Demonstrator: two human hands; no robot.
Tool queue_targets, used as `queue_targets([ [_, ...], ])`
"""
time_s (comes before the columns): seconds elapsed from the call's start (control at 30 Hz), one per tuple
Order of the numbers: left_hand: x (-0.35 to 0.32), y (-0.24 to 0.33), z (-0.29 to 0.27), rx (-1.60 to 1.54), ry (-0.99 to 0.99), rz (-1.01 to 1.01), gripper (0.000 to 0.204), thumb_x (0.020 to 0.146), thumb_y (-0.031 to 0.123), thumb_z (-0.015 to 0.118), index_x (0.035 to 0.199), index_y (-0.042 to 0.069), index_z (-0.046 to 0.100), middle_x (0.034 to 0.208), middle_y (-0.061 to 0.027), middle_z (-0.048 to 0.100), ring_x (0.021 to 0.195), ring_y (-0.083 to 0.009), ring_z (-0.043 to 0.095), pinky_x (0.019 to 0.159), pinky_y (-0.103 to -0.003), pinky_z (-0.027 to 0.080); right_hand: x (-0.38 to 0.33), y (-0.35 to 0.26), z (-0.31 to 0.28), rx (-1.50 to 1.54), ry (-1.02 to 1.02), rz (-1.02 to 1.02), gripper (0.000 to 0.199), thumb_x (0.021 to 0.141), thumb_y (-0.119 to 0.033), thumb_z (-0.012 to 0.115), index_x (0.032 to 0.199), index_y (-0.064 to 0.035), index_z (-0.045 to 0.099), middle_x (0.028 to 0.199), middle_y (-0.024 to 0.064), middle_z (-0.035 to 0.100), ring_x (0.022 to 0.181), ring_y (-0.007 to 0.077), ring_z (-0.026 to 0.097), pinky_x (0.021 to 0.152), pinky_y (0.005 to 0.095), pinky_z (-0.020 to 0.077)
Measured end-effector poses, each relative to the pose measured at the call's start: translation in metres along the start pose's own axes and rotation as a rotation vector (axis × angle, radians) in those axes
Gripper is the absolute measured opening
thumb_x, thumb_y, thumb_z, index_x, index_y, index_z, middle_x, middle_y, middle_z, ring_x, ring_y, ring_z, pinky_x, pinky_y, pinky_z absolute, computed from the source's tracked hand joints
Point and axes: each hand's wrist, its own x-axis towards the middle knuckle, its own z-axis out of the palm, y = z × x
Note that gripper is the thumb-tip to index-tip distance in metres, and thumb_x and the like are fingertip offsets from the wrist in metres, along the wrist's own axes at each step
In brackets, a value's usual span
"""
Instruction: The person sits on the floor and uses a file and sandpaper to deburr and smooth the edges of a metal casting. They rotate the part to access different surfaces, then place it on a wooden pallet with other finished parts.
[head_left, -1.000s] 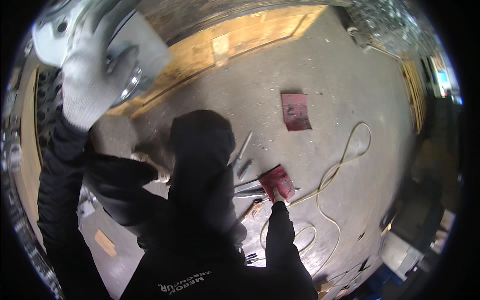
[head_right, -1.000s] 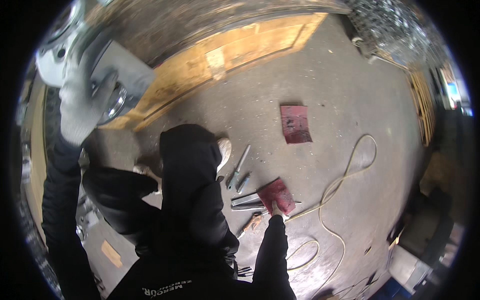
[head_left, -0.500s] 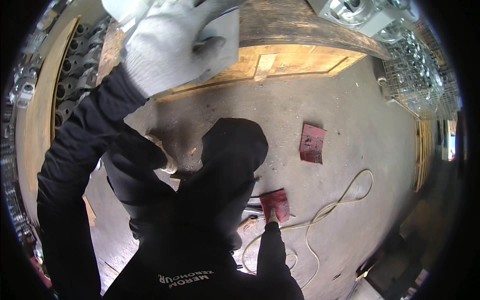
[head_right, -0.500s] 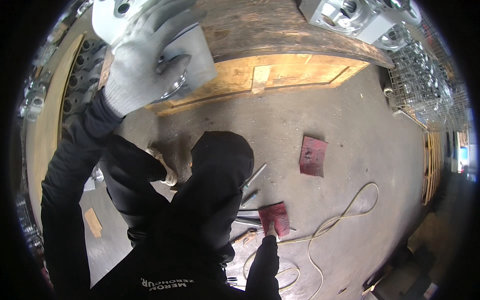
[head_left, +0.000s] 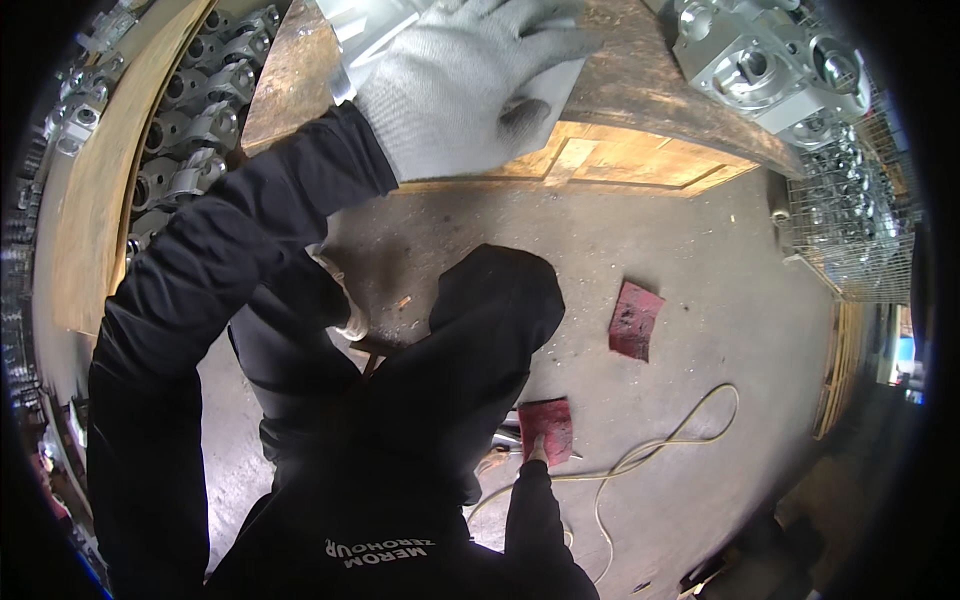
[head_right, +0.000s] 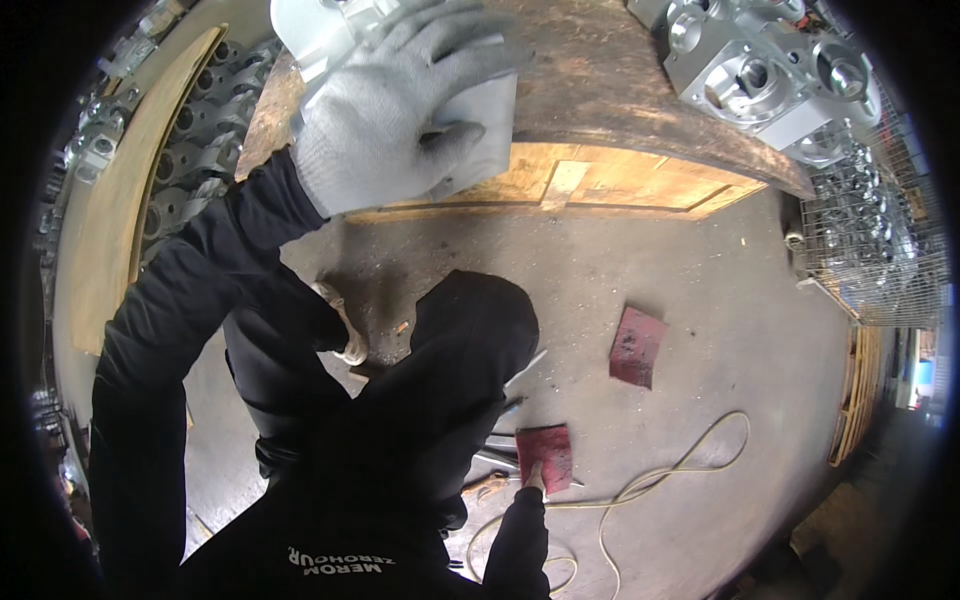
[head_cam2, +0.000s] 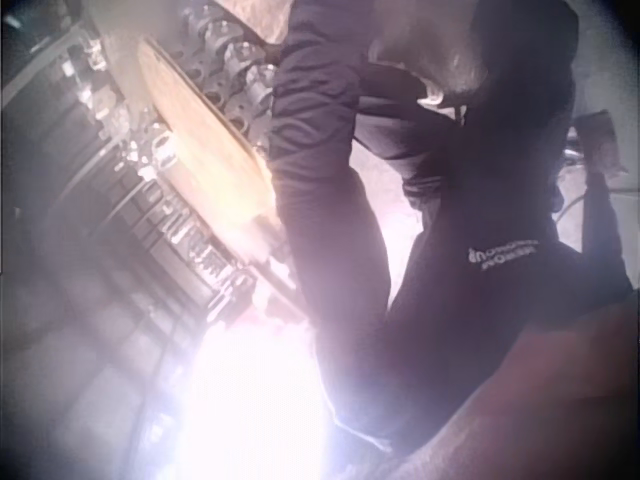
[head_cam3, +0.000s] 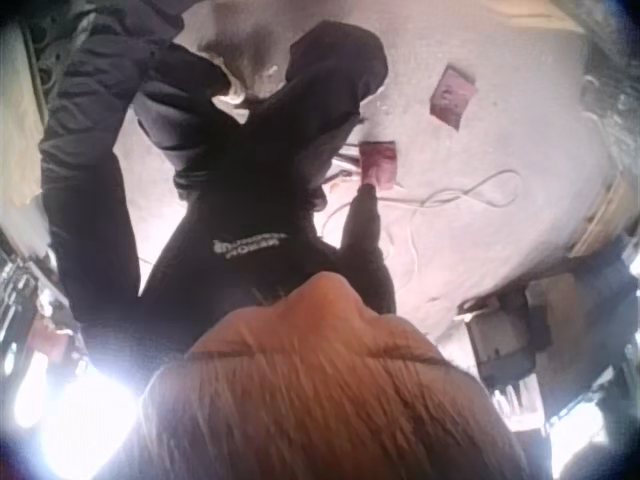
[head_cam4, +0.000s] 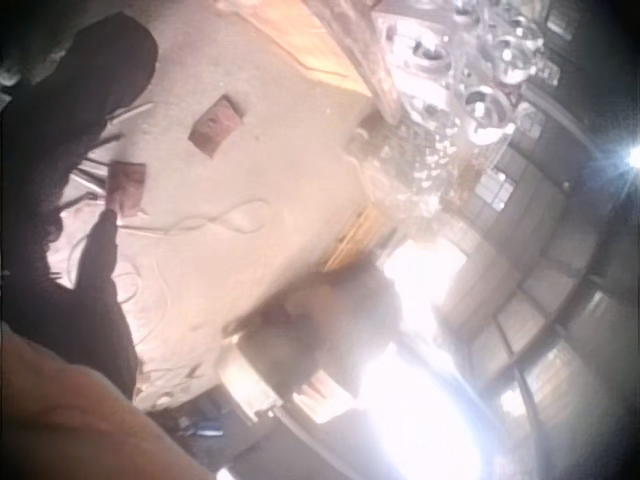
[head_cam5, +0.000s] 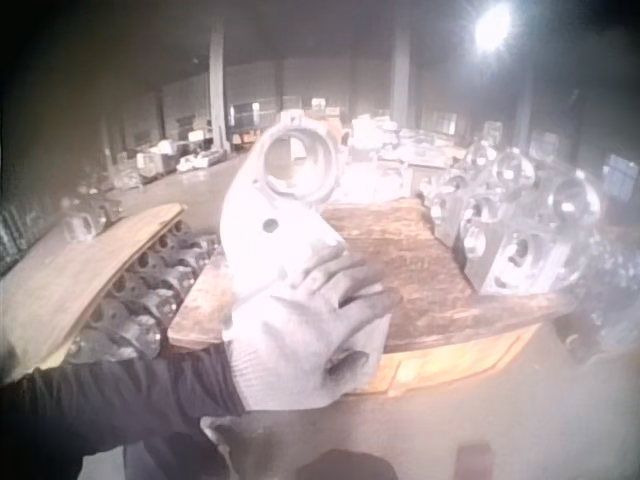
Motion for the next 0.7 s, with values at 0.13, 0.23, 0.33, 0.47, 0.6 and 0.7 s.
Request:
queue_targets([
  [0.13,0.0,0.005,-0.004,-0.112,-0.038,-0.049,0.066,0.077,0.013,0.071,0.142,0.011,0.059,0.144,-0.0204,0.053,0.143,-0.0426,0.045,0.119,-0.054,0.039,0.012,0.008,0.004,0.047,-0.052,-0.01,0.082,0.092,-0.054,0.077,0.14,0.0095,0.059,0.134,0.013,0.067,0.119,0.0252,0.062,0.106,0.0357,0.0473],
  [0.23,0.001,0.009,-0.005,-0.089,-0.061,-0.076,0.066,0.077,0.014,0.072,0.142,0.013,0.059,0.145,-0.0206,0.053,0.142,-0.0426,0.045,0.12,-0.052,0.039,0.008,0.003,0.002,-0.115,0.078,0.062,0.077,0.092,-0.049,0.078,0.14,0.0087,0.059,0.132,0.0125,0.068,0.118,0.0249,0.062,0.106,0.0354,0.0478],
  [0.33,0.004,0.006,-0.008,-0.053,-0.026,-0.031,0.064,0.08,0.018,0.072,0.142,0.011,0.058,0.147,-0.0206,0.052,0.143,-0.0422,0.045,0.121,-0.052,0.038,-0.006,-0.01,-0.002,-0.042,0.043,0.014,0.076,0.091,-0.047,0.08,0.139,0.0084,0.06,0.132,0.0128,0.068,0.117,0.0251,0.063,0.106,0.0359,0.0484],
  [0.47,0.0,0.006,-0.011,-0.026,-0.073,-0.068,0.06,0.085,0.025,0.072,0.141,0.007,0.058,0.149,-0.0219,0.052,0.145,-0.0438,0.043,0.123,-0.052,0.036,-0.028,-0.022,-0.007,-0.004,0.086,-0.004,0.074,0.09,-0.044,0.081,0.138,0.0081,0.06,0.13,0.0132,0.069,0.116,0.0254,0.064,0.106,0.0364,0.049],
  [0.6,-0.003,0.004,0.001,0.039,-0.065,-0.003,0.063,0.085,0.014,0.069,0.146,0.008,0.054,0.151,-0.023,0.049,0.145,-0.0438,0.043,0.118,-0.053,0.043,-0.034,-0.023,-0.002,0.059,0.119,0.008,0.072,0.089,-0.041,0.083,0.137,0.0077,0.06,0.129,0.0135,0.069,0.114,0.0257,0.064,0.106,0.037,0.0497],
  [0.7,-0.006,-0.005,0.015,-0.094,-0.005,0.0,0.064,0.084,0.005,0.067,0.147,0.008,0.053,0.15,-0.0208,0.049,0.138,-0.0395,0.05,0.113,-0.051,0.048,-0.03,-0.02,0.005,0.121,0.128,0.034,0.071,0.088,-0.038,0.085,0.137,0.0074,0.06,0.128,0.0138,0.069,0.113,0.026,0.065,0.106,0.0374,0.0502],
])
